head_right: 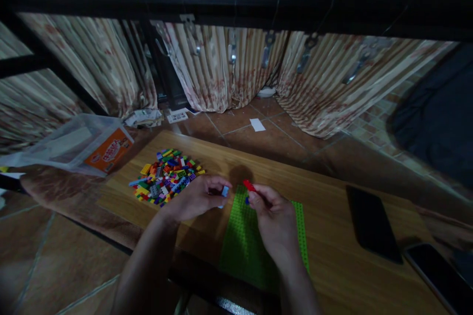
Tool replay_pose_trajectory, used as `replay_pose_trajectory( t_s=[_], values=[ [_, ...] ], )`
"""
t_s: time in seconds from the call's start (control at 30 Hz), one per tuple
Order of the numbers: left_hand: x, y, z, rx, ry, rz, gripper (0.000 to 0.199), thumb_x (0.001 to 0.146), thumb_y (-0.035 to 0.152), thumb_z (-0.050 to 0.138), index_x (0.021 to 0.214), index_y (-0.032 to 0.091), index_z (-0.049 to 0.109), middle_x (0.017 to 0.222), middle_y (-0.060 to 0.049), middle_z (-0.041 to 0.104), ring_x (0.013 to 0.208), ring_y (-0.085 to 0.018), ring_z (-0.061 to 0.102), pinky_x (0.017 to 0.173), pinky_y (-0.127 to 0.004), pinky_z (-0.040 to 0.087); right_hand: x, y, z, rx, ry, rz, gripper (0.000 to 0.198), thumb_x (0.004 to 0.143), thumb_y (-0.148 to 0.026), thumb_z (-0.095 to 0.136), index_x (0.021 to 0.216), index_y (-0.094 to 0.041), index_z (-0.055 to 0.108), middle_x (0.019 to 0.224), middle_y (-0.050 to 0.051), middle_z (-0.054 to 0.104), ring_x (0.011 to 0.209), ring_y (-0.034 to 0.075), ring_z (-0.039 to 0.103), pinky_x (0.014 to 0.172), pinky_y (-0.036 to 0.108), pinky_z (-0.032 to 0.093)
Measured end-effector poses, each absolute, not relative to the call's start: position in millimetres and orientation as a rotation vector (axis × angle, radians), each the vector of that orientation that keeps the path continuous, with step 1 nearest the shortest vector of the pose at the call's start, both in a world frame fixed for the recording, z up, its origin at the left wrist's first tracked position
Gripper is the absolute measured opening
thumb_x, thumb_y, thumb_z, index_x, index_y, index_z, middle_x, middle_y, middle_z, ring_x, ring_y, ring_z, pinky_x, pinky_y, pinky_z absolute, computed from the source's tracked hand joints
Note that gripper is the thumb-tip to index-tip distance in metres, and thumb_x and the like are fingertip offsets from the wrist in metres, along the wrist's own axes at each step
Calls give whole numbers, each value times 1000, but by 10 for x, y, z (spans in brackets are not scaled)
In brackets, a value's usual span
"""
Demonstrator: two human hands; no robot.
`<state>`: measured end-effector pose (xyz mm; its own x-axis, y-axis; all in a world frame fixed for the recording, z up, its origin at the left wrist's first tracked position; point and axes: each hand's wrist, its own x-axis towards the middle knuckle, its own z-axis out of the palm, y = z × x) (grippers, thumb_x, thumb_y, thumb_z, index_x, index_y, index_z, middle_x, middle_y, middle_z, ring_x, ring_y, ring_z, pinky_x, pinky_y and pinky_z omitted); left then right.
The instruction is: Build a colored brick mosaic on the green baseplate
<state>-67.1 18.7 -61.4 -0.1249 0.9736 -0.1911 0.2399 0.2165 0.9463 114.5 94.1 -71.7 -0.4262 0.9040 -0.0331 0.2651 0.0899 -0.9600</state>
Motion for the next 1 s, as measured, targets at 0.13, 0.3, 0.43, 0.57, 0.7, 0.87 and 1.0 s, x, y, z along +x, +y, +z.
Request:
replay_pose_trajectory(
  t_s=[0.13, 0.3, 0.43, 0.57, 0.7, 0.87, 1.0],
  values=[
    [-793, 143, -658, 1286, 1936, 763, 27, 73, 12, 55, 95, 18, 69, 78, -1, 69, 74, -14, 62, 69, -22, 46, 1281, 1061, -746, -1325, -1931, 1139, 26, 77, -40, 61, 92, -22, 71, 92, 7, 74, 87, 24, 68, 81, 39, 50],
    [-949, 103, -636, 1235, 2245, 568, 34, 73, 13, 55, 103, 17, 70, 83, -5, 72, 79, -17, 65, 73, -23, 47, 1097, 869, -916, -1285, -2149, 1034, 22, 80, -36, 56, 87, -23, 72, 91, 5, 73, 79, 21, 66, 73, 34, 48],
    [-957, 118, -660, 1243, 2308, 490, 34, 73, 15, 56, 104, 17, 70, 87, -7, 72, 82, -18, 65, 77, -25, 47, 865, 683, -1092, -1233, -2339, 845, 21, 83, -29, 52, 86, -21, 71, 89, 6, 71, 75, 19, 65, 70, 31, 46],
    [-933, 148, -727, 1273, 2341, 434, 34, 71, 14, 57, 100, 20, 71, 83, -5, 72, 83, -18, 65, 79, -25, 46, 742, 557, -1164, -1217, -2419, 817, 20, 84, -29, 53, 92, -20, 69, 87, 6, 72, 75, 20, 66, 68, 30, 45],
    [-934, 139, -719, 1256, 2355, 411, 31, 69, 15, 58, 96, 20, 72, 82, -5, 73, 85, -19, 65, 79, -26, 46, 725, 501, -1141, -1132, -2382, 892, 26, 89, -33, 46, 99, -21, 67, 87, 5, 72, 69, 18, 65, 66, 30, 47],
    [-944, 107, -652, 1226, 2329, 386, 35, 70, 11, 55, 98, 21, 72, 84, -5, 73, 87, -19, 65, 78, -26, 46, 672, 614, -1173, -1023, -2308, 775, 31, 90, -23, 39, 108, -19, 64, 104, 9, 68, 95, 21, 64, 85, 34, 49],
    [-984, 87, -661, 1236, 2335, 421, 34, 73, 10, 52, 97, 22, 72, 88, -5, 73, 86, -18, 65, 78, -25, 46, 518, 735, -1227, -969, -2379, 774, 35, 88, -21, 41, 119, -20, 59, 110, 10, 65, 104, 22, 60, 91, 37, 47]
  ],
)
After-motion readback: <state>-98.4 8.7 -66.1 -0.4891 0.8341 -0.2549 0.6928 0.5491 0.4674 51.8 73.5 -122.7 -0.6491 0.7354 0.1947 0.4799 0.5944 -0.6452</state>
